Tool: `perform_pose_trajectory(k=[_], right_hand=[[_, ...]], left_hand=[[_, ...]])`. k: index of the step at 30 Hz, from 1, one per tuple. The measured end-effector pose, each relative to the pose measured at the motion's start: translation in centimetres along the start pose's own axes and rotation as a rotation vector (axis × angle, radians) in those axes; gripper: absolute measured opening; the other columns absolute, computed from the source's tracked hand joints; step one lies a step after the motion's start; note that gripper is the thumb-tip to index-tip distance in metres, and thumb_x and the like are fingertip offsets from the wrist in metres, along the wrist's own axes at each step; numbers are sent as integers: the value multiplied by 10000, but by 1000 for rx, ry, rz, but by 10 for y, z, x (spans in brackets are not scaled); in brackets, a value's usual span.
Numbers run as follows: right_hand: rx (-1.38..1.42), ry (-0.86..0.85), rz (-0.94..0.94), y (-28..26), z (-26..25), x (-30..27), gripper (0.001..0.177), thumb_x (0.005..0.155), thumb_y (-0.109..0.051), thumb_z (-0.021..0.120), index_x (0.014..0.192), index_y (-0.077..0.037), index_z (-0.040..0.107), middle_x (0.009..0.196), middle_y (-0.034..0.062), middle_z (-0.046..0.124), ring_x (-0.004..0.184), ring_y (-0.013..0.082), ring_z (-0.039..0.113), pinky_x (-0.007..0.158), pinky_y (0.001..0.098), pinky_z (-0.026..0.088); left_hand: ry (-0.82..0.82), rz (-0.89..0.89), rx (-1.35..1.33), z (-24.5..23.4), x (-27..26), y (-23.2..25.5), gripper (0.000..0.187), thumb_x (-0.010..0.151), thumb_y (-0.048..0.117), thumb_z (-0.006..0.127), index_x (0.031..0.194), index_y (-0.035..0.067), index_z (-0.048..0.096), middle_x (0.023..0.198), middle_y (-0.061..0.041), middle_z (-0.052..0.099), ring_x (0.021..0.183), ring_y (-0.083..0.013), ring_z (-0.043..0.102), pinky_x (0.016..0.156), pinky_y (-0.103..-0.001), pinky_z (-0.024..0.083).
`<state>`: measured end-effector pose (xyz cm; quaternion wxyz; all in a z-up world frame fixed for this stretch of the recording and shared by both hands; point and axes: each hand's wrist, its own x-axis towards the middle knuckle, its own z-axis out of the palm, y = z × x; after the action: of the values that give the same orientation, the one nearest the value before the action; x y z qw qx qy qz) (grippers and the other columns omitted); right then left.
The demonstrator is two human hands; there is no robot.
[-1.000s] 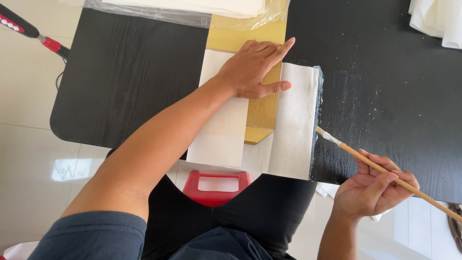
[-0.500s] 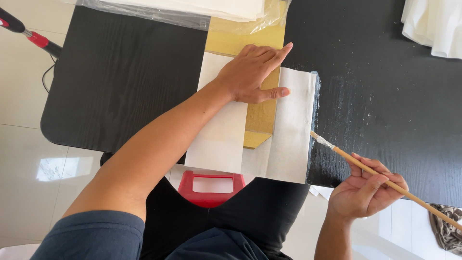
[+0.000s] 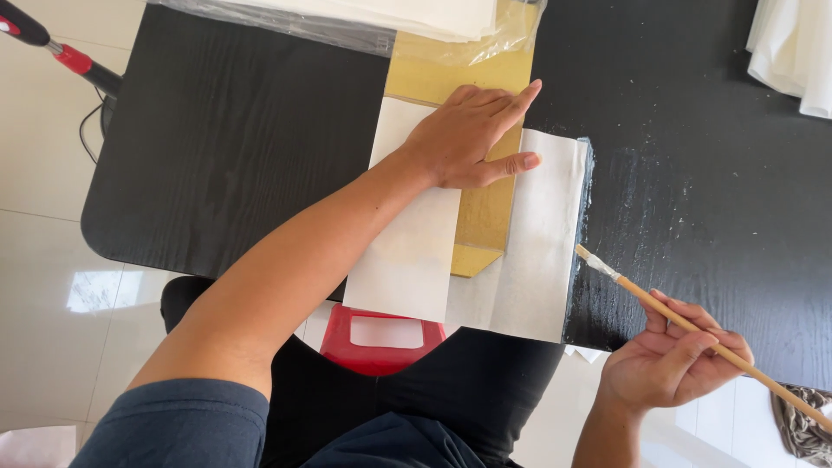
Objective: The person is manually forming paper tubes by folding white paper sheets around a cardboard template and applying glue with a brush.
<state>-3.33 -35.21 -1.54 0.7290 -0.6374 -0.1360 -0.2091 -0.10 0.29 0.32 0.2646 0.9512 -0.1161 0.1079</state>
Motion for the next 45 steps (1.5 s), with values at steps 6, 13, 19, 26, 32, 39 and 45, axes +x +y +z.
perform_pose_trajectory(k=[6,13,19,26,32,39,45], right_hand=[[8,-17,-21,3,-4,0,105,1227,-190,418,1244,-109,354,1107,226,601,970,365,675,929,476,679],[12,2,11,0,-4,0,122,1228,-202,428,1227,-109,349,1105,229,603,963,371,681,924,469,684],[1,-6,1,1,-4,0,117,1229,-176,415,1236,-81,347,1097,238,605,965,375,687,898,448,682],[29,-2,8,1,-5,-2,97,1232,-186,417,1257,-111,360,1120,235,607,991,375,685,937,468,681],[32,-2,10,1,-7,-1,101,1228,-194,429,1259,-113,377,1130,221,615,997,356,686,946,461,680],[41,8,26,-1,-7,-1,104,1220,-196,440,1241,-116,377,1108,213,604,986,360,680,942,458,681],[54,-6,8,1,-9,-2,92,1225,-190,425,1247,-117,373,1135,219,611,1000,351,686,955,448,674]], left_hand=[[38,-5,-38,4,-2,-4,882,1042,740,235,1610,70,153,1342,-145,667,1290,-301,590,1152,-493,328],[72,6,-89,15,-3,-13,918,1047,796,265,1622,118,37,1486,-148,648,1405,-304,575,1201,-508,294],[81,9,-121,12,-2,-15,911,1057,791,256,1623,128,-8,1514,-158,639,1456,-306,546,1212,-506,288],[76,11,-133,12,-3,-17,959,1033,818,284,1623,126,-21,1521,-166,628,1455,-309,539,1219,-510,270],[71,34,-157,11,-5,-19,959,1044,806,328,1628,144,-49,1536,-176,618,1469,-308,532,1219,-499,271],[71,59,-184,9,-9,-20,950,1078,790,344,1627,153,-97,1575,-189,595,1514,-311,496,1246,-472,244],[68,68,-173,9,-8,-20,965,1074,788,359,1627,147,-105,1569,-196,591,1505,-311,500,1240,-474,250]])
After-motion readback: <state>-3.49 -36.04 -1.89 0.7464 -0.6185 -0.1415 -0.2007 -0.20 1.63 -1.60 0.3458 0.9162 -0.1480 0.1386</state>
